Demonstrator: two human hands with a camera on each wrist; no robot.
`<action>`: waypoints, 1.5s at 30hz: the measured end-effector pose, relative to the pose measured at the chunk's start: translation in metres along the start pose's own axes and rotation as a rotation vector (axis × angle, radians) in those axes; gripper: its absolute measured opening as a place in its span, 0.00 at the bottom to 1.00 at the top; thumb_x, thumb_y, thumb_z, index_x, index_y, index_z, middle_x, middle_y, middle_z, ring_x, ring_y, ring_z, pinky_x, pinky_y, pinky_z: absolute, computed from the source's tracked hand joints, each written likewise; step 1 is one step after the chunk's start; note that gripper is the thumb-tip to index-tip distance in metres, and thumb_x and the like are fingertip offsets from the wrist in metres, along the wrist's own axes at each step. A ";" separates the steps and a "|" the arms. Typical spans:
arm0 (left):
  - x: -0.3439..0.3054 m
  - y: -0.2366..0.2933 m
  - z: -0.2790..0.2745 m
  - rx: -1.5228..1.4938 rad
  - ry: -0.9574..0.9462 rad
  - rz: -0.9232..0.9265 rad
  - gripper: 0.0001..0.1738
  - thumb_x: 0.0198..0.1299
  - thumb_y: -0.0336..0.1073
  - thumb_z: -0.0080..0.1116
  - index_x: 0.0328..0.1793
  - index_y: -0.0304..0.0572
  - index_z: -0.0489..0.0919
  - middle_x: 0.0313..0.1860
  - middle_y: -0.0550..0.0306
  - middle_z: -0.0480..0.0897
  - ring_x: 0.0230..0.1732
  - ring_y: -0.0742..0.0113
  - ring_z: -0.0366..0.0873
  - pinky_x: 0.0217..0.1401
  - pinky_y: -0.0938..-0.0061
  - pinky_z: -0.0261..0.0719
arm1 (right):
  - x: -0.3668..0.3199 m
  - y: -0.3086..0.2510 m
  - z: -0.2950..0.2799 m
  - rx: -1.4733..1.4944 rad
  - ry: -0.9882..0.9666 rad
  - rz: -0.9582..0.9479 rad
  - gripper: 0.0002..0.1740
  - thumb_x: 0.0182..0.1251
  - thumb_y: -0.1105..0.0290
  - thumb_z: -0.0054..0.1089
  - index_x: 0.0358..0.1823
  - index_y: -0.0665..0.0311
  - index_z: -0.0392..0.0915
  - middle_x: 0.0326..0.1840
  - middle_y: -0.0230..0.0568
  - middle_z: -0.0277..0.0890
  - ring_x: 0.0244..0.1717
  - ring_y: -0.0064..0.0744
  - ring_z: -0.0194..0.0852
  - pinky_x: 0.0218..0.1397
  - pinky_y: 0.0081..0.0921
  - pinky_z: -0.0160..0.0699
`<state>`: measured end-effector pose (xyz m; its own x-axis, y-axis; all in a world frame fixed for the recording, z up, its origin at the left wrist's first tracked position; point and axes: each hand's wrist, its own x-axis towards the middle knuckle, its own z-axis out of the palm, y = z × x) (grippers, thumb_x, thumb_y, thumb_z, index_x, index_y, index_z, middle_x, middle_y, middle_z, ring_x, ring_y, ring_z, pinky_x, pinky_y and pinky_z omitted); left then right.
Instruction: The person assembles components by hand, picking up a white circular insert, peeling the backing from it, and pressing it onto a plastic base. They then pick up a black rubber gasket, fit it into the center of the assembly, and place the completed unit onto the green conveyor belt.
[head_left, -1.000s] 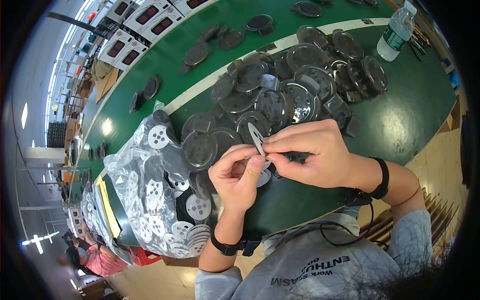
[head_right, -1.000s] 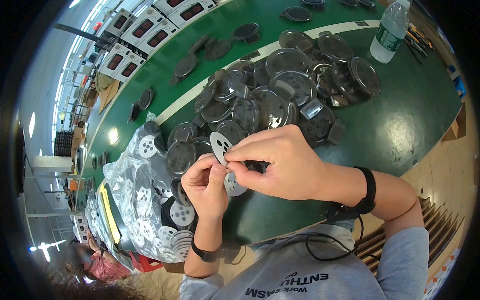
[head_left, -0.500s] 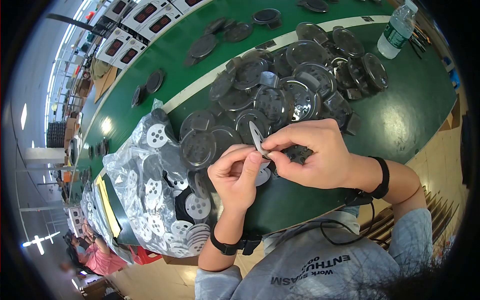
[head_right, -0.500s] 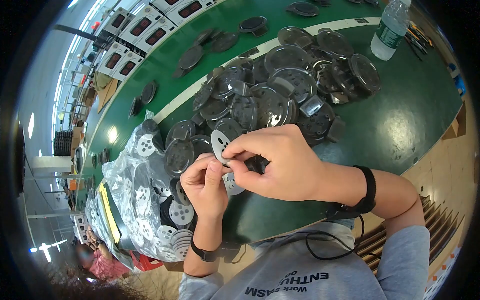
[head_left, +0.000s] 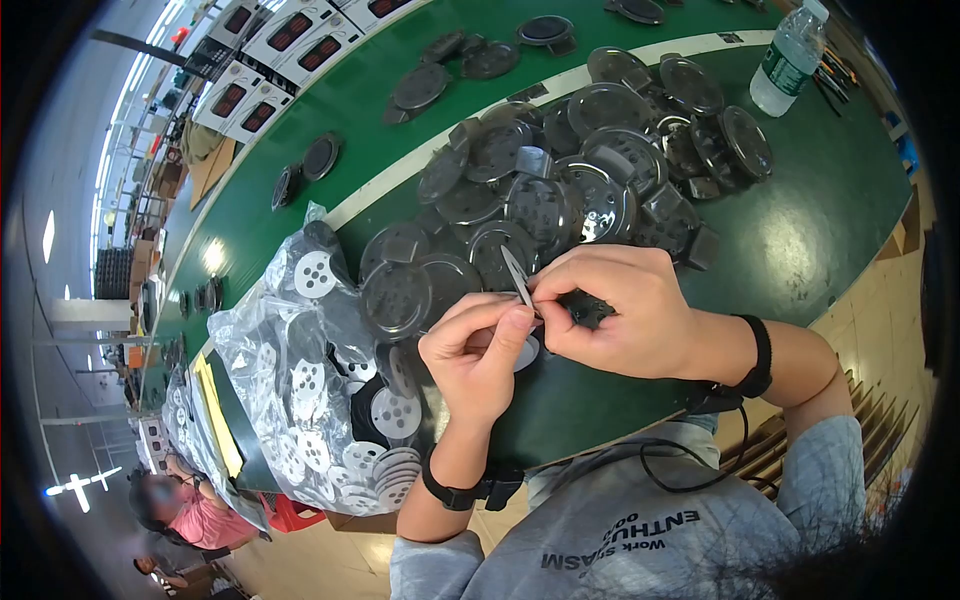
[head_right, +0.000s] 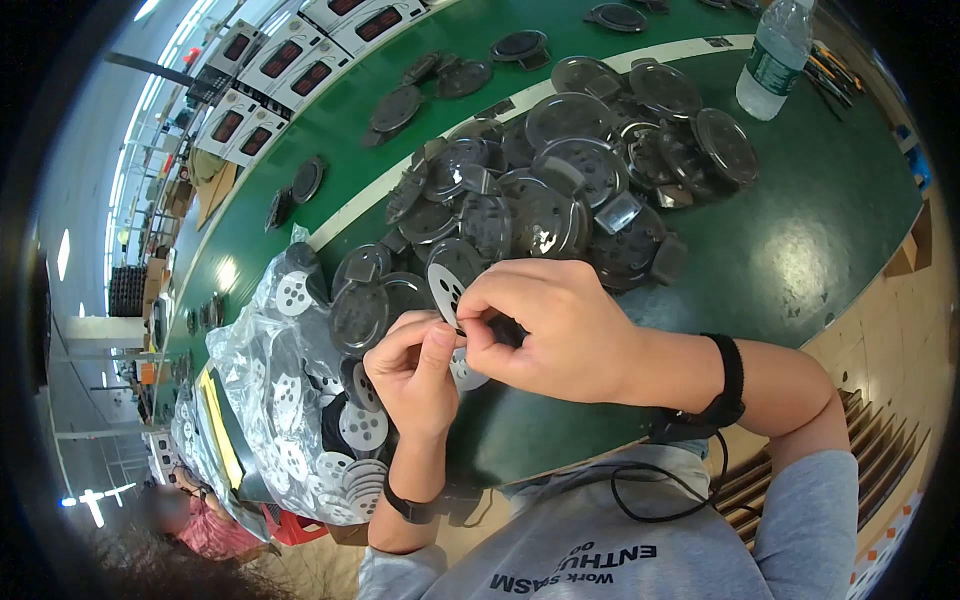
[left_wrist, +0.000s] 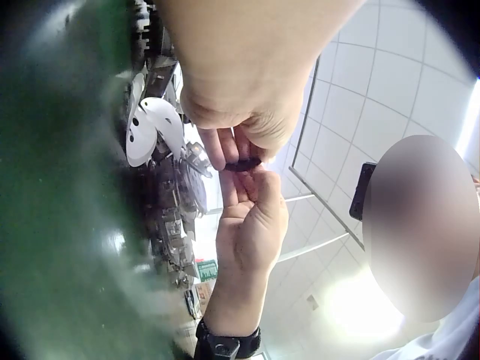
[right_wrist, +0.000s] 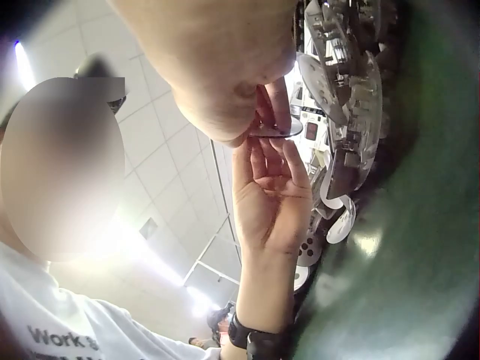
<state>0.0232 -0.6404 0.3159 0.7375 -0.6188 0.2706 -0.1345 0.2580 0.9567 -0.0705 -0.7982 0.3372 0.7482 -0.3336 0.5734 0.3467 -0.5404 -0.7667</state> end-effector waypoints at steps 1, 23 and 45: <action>0.001 0.000 0.000 0.001 0.000 0.004 0.05 0.61 0.23 0.68 0.42 0.27 0.86 0.40 0.48 0.86 0.38 0.69 0.84 0.40 0.80 0.83 | 0.001 -0.001 0.000 0.013 -0.001 0.002 0.05 0.53 0.78 0.66 0.33 0.65 0.81 0.29 0.40 0.83 0.29 0.37 0.84 0.32 0.28 0.83; -0.003 -0.002 0.003 0.094 0.046 0.040 0.05 0.61 0.23 0.68 0.42 0.29 0.87 0.41 0.50 0.86 0.38 0.72 0.83 0.38 0.83 0.81 | -0.005 -0.002 0.002 -0.066 0.003 -0.010 0.07 0.52 0.79 0.68 0.33 0.65 0.81 0.33 0.41 0.84 0.31 0.38 0.85 0.34 0.28 0.85; 0.007 0.043 -0.064 -0.156 0.401 0.042 0.06 0.69 0.25 0.52 0.40 0.29 0.78 0.36 0.55 0.81 0.31 0.72 0.81 0.33 0.75 0.85 | 0.003 -0.013 -0.012 0.108 -0.074 0.301 0.05 0.60 0.80 0.57 0.35 0.67 0.70 0.31 0.39 0.73 0.27 0.25 0.74 0.30 0.22 0.72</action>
<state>0.0651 -0.5865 0.3524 0.9364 -0.2763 0.2162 -0.0908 0.4045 0.9100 -0.0800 -0.8016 0.3523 0.8637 -0.4069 0.2973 0.1592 -0.3395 -0.9270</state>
